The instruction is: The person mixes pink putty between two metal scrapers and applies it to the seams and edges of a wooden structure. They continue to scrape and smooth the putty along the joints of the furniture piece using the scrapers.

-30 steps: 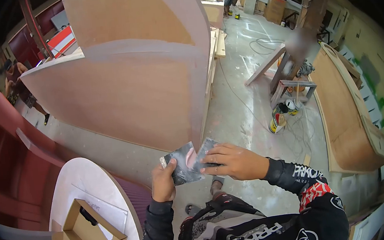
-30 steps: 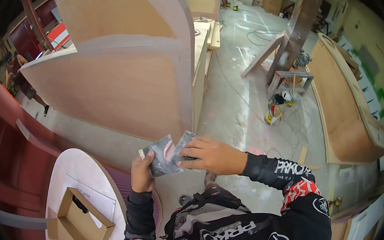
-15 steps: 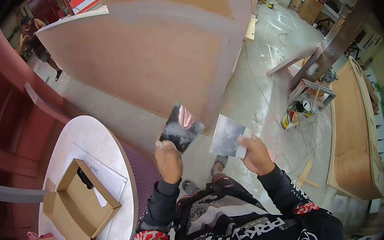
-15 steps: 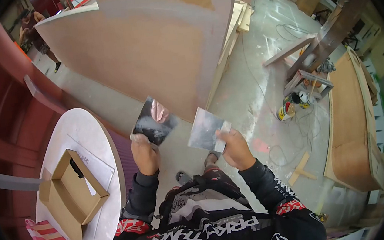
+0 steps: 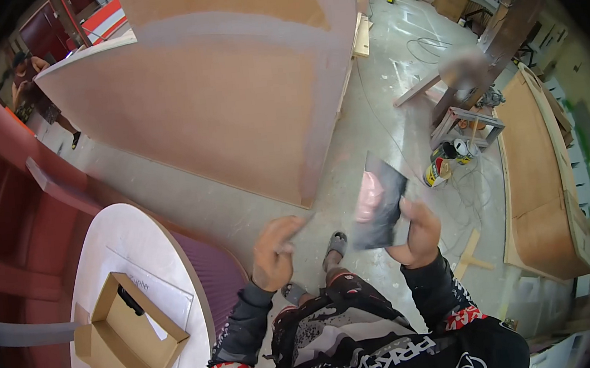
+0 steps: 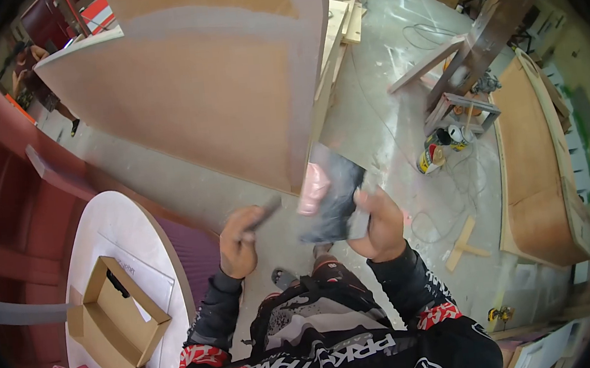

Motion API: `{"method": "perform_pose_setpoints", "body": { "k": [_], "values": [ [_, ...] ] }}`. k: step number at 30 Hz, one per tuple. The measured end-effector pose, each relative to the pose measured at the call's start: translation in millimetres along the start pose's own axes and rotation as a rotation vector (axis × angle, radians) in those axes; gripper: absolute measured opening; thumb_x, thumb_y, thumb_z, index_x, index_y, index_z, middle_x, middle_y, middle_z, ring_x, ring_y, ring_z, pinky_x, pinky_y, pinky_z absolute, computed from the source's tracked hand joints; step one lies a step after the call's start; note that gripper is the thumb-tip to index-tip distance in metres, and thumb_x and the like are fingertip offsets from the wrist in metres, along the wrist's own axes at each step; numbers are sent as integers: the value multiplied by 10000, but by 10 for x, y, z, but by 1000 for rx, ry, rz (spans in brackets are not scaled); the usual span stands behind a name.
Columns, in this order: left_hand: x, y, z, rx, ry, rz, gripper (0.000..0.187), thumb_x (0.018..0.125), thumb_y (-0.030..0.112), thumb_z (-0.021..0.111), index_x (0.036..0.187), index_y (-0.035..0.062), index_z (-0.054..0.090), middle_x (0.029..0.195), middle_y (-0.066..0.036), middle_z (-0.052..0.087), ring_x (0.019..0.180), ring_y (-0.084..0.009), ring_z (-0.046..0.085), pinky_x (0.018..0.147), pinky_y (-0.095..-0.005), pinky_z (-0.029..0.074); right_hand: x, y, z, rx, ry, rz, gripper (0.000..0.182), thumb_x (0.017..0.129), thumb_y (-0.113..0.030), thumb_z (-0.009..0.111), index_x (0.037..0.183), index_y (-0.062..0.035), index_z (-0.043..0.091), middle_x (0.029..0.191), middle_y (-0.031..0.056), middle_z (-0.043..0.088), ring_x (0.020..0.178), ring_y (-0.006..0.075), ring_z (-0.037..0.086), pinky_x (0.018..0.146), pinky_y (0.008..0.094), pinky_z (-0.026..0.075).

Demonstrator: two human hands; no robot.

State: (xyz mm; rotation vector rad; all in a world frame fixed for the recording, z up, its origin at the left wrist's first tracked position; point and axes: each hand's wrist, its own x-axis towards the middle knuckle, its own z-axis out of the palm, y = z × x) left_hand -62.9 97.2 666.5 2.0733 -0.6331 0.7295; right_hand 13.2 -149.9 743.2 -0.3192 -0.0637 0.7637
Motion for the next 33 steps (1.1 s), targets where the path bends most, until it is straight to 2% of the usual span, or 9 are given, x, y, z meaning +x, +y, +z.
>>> {"method": "perform_pose_setpoints", "body": {
  "k": [2, 3, 5, 6, 9, 18, 20, 23, 33],
  "values": [
    [-41, 4, 302, -1174, 705, -941, 326, 973, 230, 535, 1239, 43, 563, 1151, -119, 638, 1002, -287, 645, 888, -407, 513, -20, 10, 76, -1043, 50, -355, 312, 905, -89, 601, 1191, 33, 586, 1118, 142, 658, 1057, 280, 635, 918, 398, 497],
    [-82, -97, 323, -1183, 695, -940, 326, 973, 230, 535, 1239, 43, 563, 1151, -119, 638, 1002, -287, 645, 888, -407, 513, -64, -74, 197, -1682, -160, -463, 344, 883, -6, 566, 1225, -14, 607, 1202, 176, 627, 1123, 343, 612, 974, 475, 476],
    [-131, -241, 332, -1825, 535, -1188, 345, 993, 247, 510, 1251, 19, 531, 1170, -124, 634, 1016, -269, 649, 911, -413, 515, 90, -21, 154, -1764, -395, -611, 405, 830, 29, 576, 1225, -47, 621, 1242, 187, 597, 1160, 363, 584, 1012, 498, 446],
    [-120, -227, 377, -1837, 533, -1186, 345, 993, 247, 510, 1251, 19, 531, 1170, -124, 634, 1016, -269, 649, 911, -413, 515, 174, 23, 104, -1816, -652, -756, 474, 776, 63, 587, 1225, -79, 636, 1282, 197, 566, 1196, 383, 556, 1050, 521, 417],
    [153, -12, 372, -1780, 462, -1147, 343, 979, 221, 521, 1248, 10, 529, 1169, -140, 636, 1055, -277, 642, 944, -454, 507, 262, 10, -120, -1942, -725, -604, 627, 659, 68, 623, 1259, -114, 628, 1336, 193, 516, 1249, 394, 503, 1103, 517, 360],
    [389, -429, 354, -1599, 715, -1127, 295, 975, 207, 534, 1211, 33, 555, 1109, -100, 664, 1005, -242, 665, 904, -404, 536, 392, -652, -1108, -2132, -547, -174, 592, 699, 110, 557, 1256, -82, 614, 1269, 147, 575, 1202, 340, 538, 1049, 434, 417],
    [352, -654, 440, -1434, 662, -1150, 303, 971, 214, 544, 1189, 3, 558, 1093, -100, 663, 963, -205, 675, 857, -352, 539, 478, -790, -1048, -2164, -392, -310, 541, 720, 84, 584, 1233, -82, 624, 1274, 147, 581, 1194, 342, 547, 1051, 436, 421],
    [243, -1043, 612, -1384, 637, -1276, 291, 969, 218, 556, 1153, -7, 571, 1053, -94, 667, 932, -183, 678, 838, -339, 542, 793, -952, -1087, -2226, -563, -357, 520, 731, 35, 632, 1231, -107, 630, 1294, 121, 582, 1208, 313, 547, 1052, 442, 427],
    [-488, -1957, 1237, -1137, -2, -1483, 283, 953, 223, 603, 1075, -32, 618, 1003, -92, 667, 832, -175, 647, 782, -300, 514, 1301, -291, -2321, -2254, -1169, -120, 417, 814, -167, 603, 1231, -169, 631, 1278, 57, 594, 1195, 266, 559, 1072, 446, 417]
  ]
}}
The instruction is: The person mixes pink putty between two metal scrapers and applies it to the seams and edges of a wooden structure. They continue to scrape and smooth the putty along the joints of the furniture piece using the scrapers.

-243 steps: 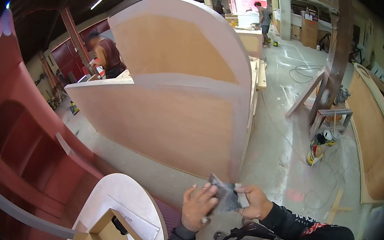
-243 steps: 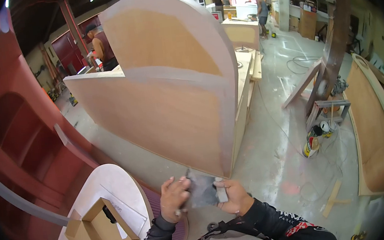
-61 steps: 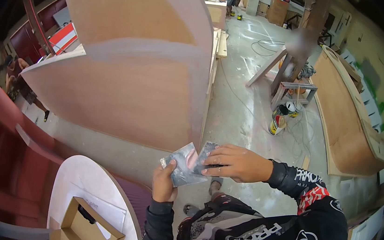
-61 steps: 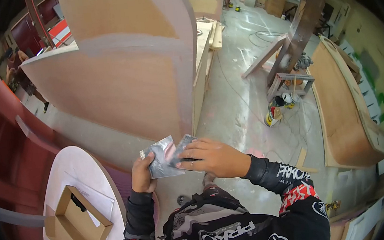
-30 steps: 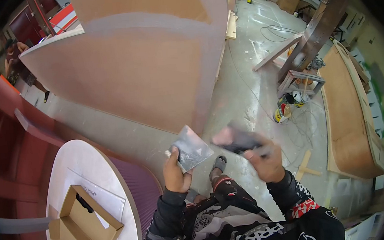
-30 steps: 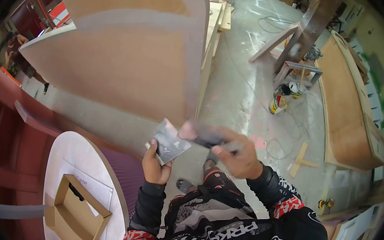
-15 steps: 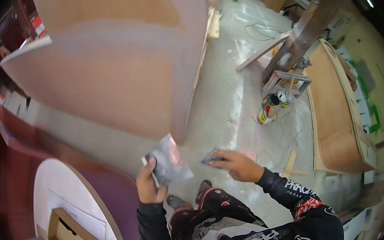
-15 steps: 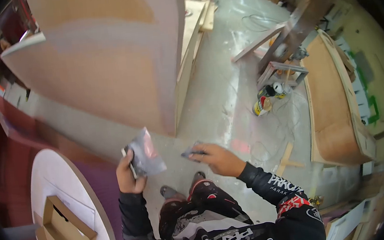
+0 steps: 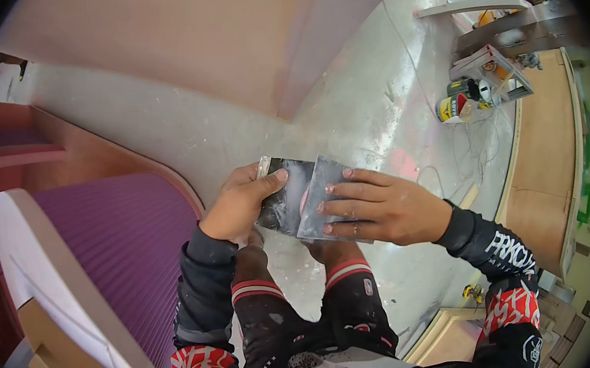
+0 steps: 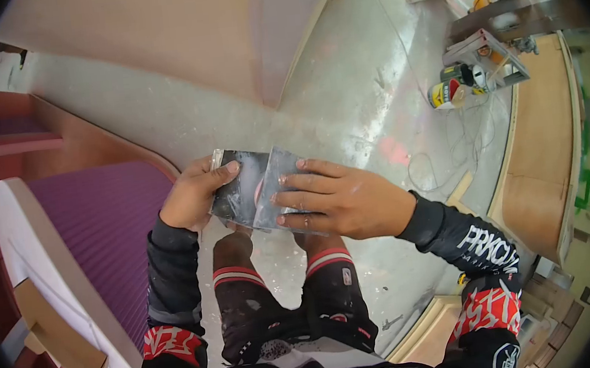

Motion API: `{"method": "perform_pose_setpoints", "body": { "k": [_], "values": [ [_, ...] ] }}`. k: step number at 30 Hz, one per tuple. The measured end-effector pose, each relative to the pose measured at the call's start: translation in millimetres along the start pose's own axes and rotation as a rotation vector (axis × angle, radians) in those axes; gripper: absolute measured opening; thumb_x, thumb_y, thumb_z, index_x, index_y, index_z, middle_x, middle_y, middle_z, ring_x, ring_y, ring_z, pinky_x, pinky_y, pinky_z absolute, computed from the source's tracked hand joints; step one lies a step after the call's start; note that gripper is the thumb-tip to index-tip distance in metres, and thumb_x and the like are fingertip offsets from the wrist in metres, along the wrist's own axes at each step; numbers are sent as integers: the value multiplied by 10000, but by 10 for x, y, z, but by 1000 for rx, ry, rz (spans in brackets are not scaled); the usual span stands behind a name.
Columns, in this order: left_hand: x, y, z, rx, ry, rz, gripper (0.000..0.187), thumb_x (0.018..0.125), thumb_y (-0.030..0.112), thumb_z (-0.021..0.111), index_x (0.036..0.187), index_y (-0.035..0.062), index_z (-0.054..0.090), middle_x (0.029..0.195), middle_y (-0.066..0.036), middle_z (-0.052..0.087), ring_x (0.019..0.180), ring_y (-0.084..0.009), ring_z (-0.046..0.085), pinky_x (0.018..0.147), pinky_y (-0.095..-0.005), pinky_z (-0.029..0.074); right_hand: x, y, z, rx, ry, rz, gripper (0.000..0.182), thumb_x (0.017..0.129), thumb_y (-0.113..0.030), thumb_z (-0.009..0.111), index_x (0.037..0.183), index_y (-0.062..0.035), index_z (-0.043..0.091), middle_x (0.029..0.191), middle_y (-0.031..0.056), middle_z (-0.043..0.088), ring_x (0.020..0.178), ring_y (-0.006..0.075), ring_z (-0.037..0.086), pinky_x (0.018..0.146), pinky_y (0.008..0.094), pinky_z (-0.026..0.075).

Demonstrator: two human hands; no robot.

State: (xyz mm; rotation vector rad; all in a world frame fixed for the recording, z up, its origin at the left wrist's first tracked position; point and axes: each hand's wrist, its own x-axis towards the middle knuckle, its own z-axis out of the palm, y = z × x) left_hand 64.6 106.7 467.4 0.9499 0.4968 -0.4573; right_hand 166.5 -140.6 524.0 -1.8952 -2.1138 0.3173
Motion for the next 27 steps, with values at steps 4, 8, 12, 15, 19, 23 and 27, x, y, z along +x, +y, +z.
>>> {"method": "perform_pose_setpoints", "body": {
  "k": [4, 8, 12, 15, 19, 23, 27],
  "values": [
    [424, -567, -1269, 20, 186, 473, 288, 961, 190, 568, 1143, -33, 588, 1123, -124, 659, 983, -246, 668, 882, -366, 534, -46, 477, 1117, 557, 132, 140, 439, 750, 6, 634, 1177, -96, 654, 1245, 103, 627, 1168, 294, 590, 1001, 415, 467],
    [927, -837, -1826, -716, 54, 588, 305, 992, 183, 501, 1195, -38, 556, 1075, -159, 672, 1006, -276, 671, 844, -405, 594, -84, 933, 3010, 1610, 516, 554, 459, 835, 1, 579, 1290, -53, 564, 1266, 77, 609, 1188, 249, 564, 1024, 403, 431],
    [1707, -1695, -2462, -809, 157, 638, 297, 1000, 177, 486, 1195, -35, 559, 1101, -162, 666, 953, -284, 662, 745, -383, 599, 534, 1307, 4840, 2193, 1284, 168, 513, 836, 27, 570, 1339, -25, 486, 1287, 98, 587, 1233, 279, 538, 1076, 454, 390],
    [2017, -2105, -2727, -826, 67, 488, 286, 1000, 181, 490, 1191, -16, 569, 1097, -155, 658, 950, -273, 632, 680, -352, 580, 757, 1691, 5958, 2274, 1677, 183, 532, 823, 36, 566, 1342, -36, 473, 1303, 116, 570, 1250, 300, 522, 1101, 475, 368],
    [1981, -1974, -2619, -586, 10, 524, 346, 1022, 191, 438, 1304, 2, 501, 1155, -134, 596, 943, -232, 591, 692, -330, 547, 1025, 2148, 6752, 2213, 1984, 193, 495, 830, 27, 562, 1308, -78, 487, 1244, 92, 577, 1263, 285, 501, 1104, 501, 368],
    [1868, -2072, -2715, -489, -351, 461, 417, 1041, 164, 385, 1433, 21, 383, 1288, -126, 520, 1010, -226, 580, 721, -335, 532, 1332, 2592, 7115, 2089, 2203, 38, 437, 843, 56, 534, 1263, -59, 493, 1234, 100, 569, 1221, 285, 528, 1098, 475, 386],
    [1810, -2109, -2871, -480, -309, 451, 400, 1044, 172, 384, 1412, 15, 402, 1287, -137, 521, 1016, -233, 583, 716, -336, 540, 1574, 2856, 7207, 2111, 2379, 94, 353, 880, 76, 497, 1216, -32, 487, 1225, 112, 558, 1168, 288, 561, 1069, 422, 425]
  ]
}}
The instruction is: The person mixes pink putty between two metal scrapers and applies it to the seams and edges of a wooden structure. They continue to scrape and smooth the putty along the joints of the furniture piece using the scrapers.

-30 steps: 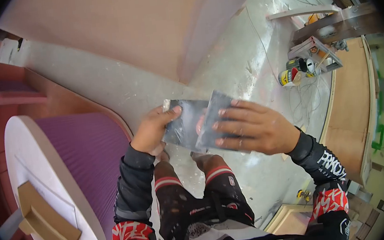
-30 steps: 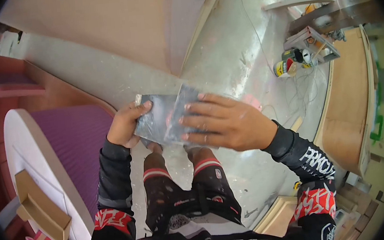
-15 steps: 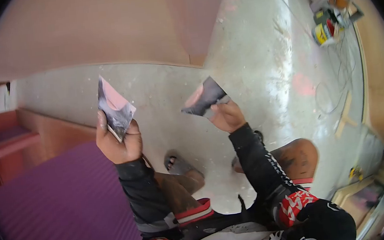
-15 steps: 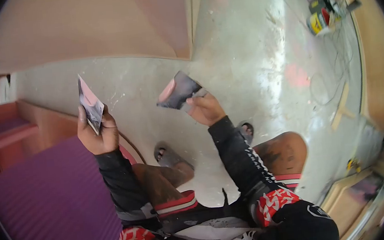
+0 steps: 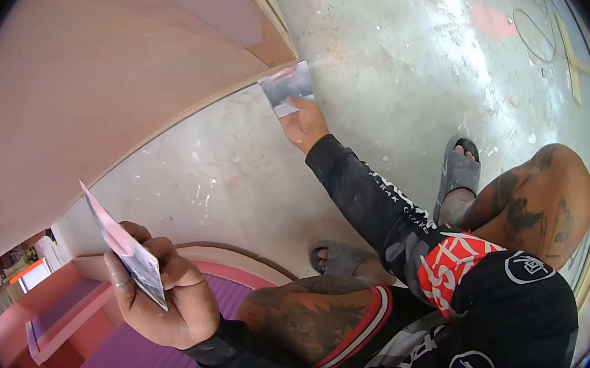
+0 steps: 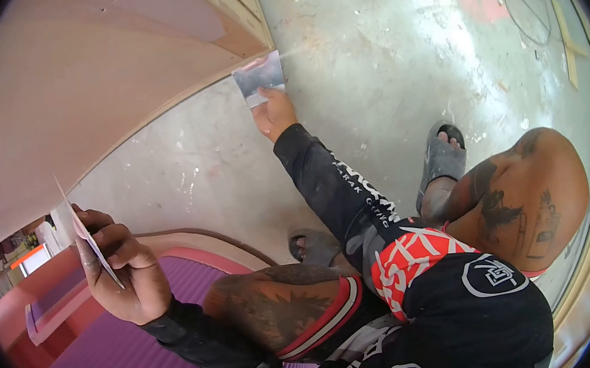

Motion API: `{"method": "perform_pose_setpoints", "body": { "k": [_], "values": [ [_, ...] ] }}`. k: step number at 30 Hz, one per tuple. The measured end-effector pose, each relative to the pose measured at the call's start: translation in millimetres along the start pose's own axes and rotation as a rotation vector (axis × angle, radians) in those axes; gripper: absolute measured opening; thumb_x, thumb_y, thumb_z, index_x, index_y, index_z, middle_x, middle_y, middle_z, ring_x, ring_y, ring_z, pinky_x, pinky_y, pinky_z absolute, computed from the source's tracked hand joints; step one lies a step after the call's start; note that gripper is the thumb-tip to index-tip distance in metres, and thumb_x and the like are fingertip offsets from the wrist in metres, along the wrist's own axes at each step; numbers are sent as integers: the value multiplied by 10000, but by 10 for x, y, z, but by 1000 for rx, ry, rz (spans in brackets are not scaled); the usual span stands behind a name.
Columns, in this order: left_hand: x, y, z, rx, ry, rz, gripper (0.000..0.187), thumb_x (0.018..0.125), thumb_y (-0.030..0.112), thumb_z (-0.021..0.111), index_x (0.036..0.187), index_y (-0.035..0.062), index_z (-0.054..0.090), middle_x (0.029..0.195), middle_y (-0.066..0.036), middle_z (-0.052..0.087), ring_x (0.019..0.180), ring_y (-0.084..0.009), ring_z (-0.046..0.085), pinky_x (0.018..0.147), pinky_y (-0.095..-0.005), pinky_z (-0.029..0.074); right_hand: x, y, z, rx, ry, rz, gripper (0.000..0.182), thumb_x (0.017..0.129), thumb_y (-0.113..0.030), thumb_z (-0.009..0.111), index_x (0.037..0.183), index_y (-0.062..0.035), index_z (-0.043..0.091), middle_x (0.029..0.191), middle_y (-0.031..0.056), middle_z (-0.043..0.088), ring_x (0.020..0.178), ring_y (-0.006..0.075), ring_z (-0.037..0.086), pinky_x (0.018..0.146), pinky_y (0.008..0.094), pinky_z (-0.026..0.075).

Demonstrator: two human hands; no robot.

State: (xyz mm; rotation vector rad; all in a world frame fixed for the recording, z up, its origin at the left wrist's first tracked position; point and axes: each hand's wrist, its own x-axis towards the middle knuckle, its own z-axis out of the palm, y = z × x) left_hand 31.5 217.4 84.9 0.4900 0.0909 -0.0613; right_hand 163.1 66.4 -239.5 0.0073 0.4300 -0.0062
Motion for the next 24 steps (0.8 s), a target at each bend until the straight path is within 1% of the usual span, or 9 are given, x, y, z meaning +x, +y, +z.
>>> {"method": "perform_pose_setpoints", "body": {
  "k": [2, 4, 8, 15, 18, 20, 21, 23, 24],
  "values": [
    [-19, 17, 18, 2, 4, 4, 396, 1044, 175, 385, 1404, 13, 408, 1286, -143, 521, 1017, -236, 585, 712, -333, 541, 51, 63, 84, 19, 112, -49, 348, 885, 75, 489, 1215, -34, 499, 1209, 109, 566, 1168, 292, 560, 1063, 432, 431],
    [-16, 48, 15, 38, 61, 15, 380, 1044, 180, 386, 1381, 7, 415, 1283, -145, 521, 1011, -239, 588, 707, -328, 546, 108, 94, 148, 19, 133, -49, 354, 886, 78, 482, 1218, -41, 500, 1209, 107, 567, 1164, 295, 562, 1058, 438, 434],
    [17, 54, -17, 13, 53, 51, 367, 1041, 171, 393, 1362, -4, 417, 1281, -148, 521, 1002, -240, 592, 703, -325, 550, 177, 148, 184, 46, 185, -62, 379, 885, 81, 466, 1234, -63, 493, 1219, 105, 565, 1158, 300, 567, 1039, 459, 446],
    [72, 57, 51, 88, 53, 32, 340, 1028, 151, 427, 1318, -27, 432, 1269, -148, 526, 970, -234, 596, 693, -329, 557, 220, 111, 354, 62, 166, -65, 387, 878, 88, 448, 1213, -99, 500, 1210, 100, 566, 1120, 306, 581, 985, 474, 473],
    [78, 58, 64, 111, 66, 49, 338, 1026, 154, 431, 1308, -31, 434, 1254, -149, 535, 955, -232, 598, 678, -330, 559, 258, 132, 438, 40, 63, -105, 409, 853, 81, 499, 1201, -133, 505, 1170, 83, 569, 1084, 285, 579, 973, 450, 460],
    [73, 57, 68, 125, 68, 58, 338, 1025, 157, 431, 1305, -34, 434, 1245, -150, 540, 949, -232, 599, 671, -330, 560, 295, 166, 545, 74, 219, -57, 457, 806, 82, 573, 1191, -154, 507, 1152, 60, 553, 1082, 250, 549, 974, 427, 433],
    [69, 61, 63, 109, 97, 58, 338, 1024, 159, 429, 1302, -35, 435, 1238, -151, 544, 948, -234, 599, 669, -330, 560, 291, 193, 592, 78, 216, -62, 457, 806, 82, 573, 1191, -154, 507, 1152, 60, 553, 1082, 250, 549, 974, 427, 433],
    [78, 64, 72, 97, 120, 52, 338, 1024, 162, 428, 1298, -36, 436, 1230, -152, 547, 948, -236, 600, 667, -330, 561, 285, 251, 653, 16, 136, -114, 699, 750, 74, 616, 1334, -231, 382, 1249, 20, 447, 1167, 215, 456, 1027, 452, 369],
    [80, 55, 83, 112, 155, 75, 338, 1024, 163, 424, 1296, -37, 437, 1228, -153, 548, 947, -239, 600, 668, -333, 562, 288, 267, 685, 23, 134, -118, 699, 750, 74, 616, 1334, -231, 382, 1249, 20, 447, 1167, 215, 456, 1027, 452, 369]
  ]
}}
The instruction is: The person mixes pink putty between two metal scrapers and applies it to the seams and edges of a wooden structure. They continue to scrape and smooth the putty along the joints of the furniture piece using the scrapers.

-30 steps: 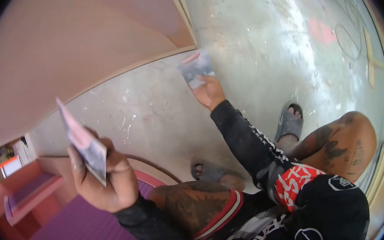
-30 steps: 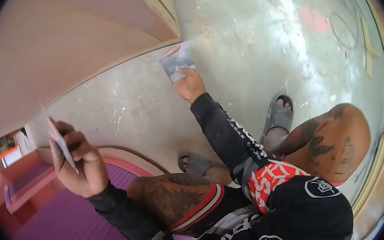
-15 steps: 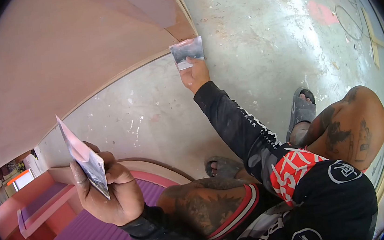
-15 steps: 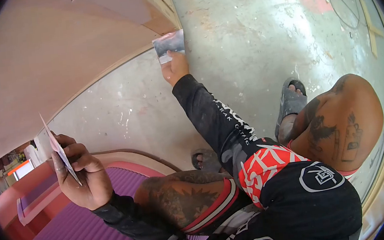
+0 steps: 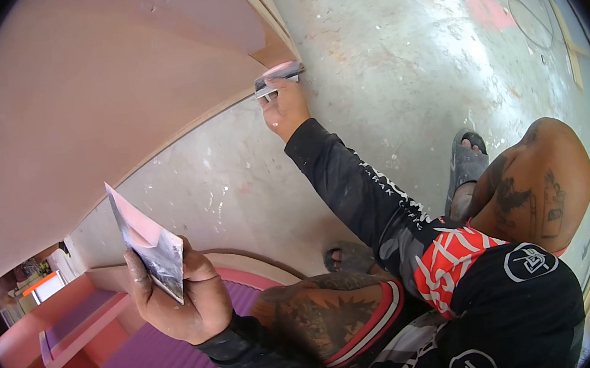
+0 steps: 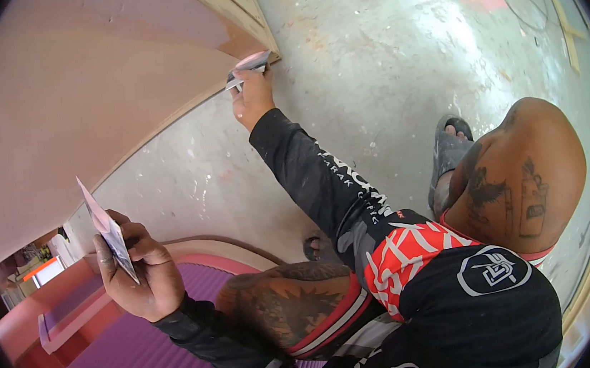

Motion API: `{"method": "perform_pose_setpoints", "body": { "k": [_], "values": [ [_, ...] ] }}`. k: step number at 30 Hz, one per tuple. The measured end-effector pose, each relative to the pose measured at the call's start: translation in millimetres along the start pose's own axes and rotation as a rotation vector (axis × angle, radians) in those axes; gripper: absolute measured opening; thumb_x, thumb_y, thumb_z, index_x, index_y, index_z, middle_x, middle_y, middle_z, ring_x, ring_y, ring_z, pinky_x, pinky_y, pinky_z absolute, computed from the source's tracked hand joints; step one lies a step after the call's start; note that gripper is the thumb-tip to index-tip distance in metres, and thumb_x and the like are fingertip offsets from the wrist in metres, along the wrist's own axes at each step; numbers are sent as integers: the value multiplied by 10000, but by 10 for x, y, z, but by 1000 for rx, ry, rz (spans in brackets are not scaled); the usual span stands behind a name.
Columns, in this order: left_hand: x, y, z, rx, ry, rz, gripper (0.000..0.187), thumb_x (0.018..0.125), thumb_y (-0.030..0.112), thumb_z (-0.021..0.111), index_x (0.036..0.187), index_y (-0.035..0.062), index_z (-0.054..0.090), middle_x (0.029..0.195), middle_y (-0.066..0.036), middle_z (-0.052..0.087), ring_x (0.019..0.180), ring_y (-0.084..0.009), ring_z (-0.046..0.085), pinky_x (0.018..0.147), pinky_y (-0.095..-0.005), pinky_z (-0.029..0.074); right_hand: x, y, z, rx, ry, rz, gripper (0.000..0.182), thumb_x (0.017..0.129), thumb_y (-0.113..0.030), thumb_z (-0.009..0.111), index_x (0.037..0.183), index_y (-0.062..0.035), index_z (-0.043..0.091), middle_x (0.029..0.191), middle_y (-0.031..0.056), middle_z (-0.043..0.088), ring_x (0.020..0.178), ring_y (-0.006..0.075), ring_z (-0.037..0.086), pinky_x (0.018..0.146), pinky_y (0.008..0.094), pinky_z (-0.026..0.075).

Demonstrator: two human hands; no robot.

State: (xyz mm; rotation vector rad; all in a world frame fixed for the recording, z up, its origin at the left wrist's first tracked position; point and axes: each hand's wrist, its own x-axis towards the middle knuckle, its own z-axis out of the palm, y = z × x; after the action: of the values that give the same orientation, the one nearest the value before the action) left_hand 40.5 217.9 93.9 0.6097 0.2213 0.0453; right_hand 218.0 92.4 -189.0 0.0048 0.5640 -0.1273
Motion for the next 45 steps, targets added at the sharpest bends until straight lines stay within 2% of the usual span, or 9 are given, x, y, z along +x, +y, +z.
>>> {"method": "perform_pose_setpoints", "body": {
  "k": [3, 25, 27, 29, 31, 37, 40, 43, 45],
  "values": [
    [-5, -58, 101, 25, 39, 21, 338, 1023, 164, 419, 1294, -38, 437, 1226, -154, 549, 946, -243, 600, 671, -336, 563, -169, -61, 286, 8, -1, 11, 806, 752, 80, 608, 1403, -262, 276, 1312, 34, 392, 1206, 220, 416, 1039, 466, 350],
    [13, -57, 57, 40, 64, 68, 315, 1009, 207, 470, 1182, -48, 538, 1084, -208, 650, 945, -297, 664, 695, -376, 618, -1388, -133, 2227, 22, 122, -54, 498, 771, -20, 639, 1173, -190, 399, 1135, 6, 451, 1043, 162, 438, 909, 360, 397],
    [26, 14, 0, 45, 100, 102, 317, 1010, 208, 470, 1182, -49, 542, 1094, -207, 652, 954, -295, 665, 699, -380, 614, -1687, -85, 2157, 136, -168, 40, 385, 820, -20, 629, 1152, -125, 464, 1136, 46, 484, 982, 186, 486, 853, 368, 430],
    [20, 127, -75, 6, -39, 43, 387, 1030, 208, 405, 1322, -40, 453, 1226, -203, 580, 1090, -302, 606, 748, -430, 616, -1913, -191, 1719, -909, -525, -589, 262, 863, 5, 599, 1119, -28, 554, 1145, 133, 550, 1011, 230, 551, 871, 383, 448],
    [30, 205, -185, 10, 16, 49, 394, 1031, 218, 398, 1330, -34, 451, 1235, -202, 580, 1098, -312, 607, 751, -457, 618, -2185, -450, 1610, -800, -596, -536, 359, 816, 86, 573, 1172, 46, 592, 1167, 232, 608, 1218, 371, 534, 1010, 448, 430],
    [192, -41, 38, 324, 406, -100, 365, 970, 236, 536, 1235, -14, 527, 1143, -148, 644, 984, -286, 662, 846, -442, 561, -1948, -619, 870, -994, -1357, -628, 425, 840, 91, 572, 1238, -57, 600, 1344, 198, 513, 1284, 385, 480, 1097, 474, 377],
    [239, 52, -210, 363, 291, -152, 363, 983, 226, 523, 1242, -28, 519, 1131, -155, 645, 976, -294, 661, 839, -434, 552, -1822, -634, 551, -1216, -1371, -602, 502, 824, 24, 638, 1303, -119, 583, 1385, 133, 499, 1311, 366, 450, 1095, 467, 383],
    [163, 117, -7, 203, 285, -14, 324, 1005, 179, 468, 1239, -38, 523, 1151, -171, 643, 952, -266, 670, 796, -379, 579, -1424, -635, 115, -1637, -1252, -407, 495, 833, 97, 511, 1297, -68, 555, 1334, 190, 529, 1249, 303, 526, 1048, 408, 433],
    [144, 126, -98, 291, 241, 55, 329, 1009, 186, 460, 1242, -39, 519, 1145, -178, 642, 912, -266, 672, 763, -373, 584, -1220, -437, -340, -1483, -571, -213, 399, 863, 49, 496, 1251, -13, 563, 1162, 160, 616, 1123, 254, 601, 959, 372, 474]
  ]
}}
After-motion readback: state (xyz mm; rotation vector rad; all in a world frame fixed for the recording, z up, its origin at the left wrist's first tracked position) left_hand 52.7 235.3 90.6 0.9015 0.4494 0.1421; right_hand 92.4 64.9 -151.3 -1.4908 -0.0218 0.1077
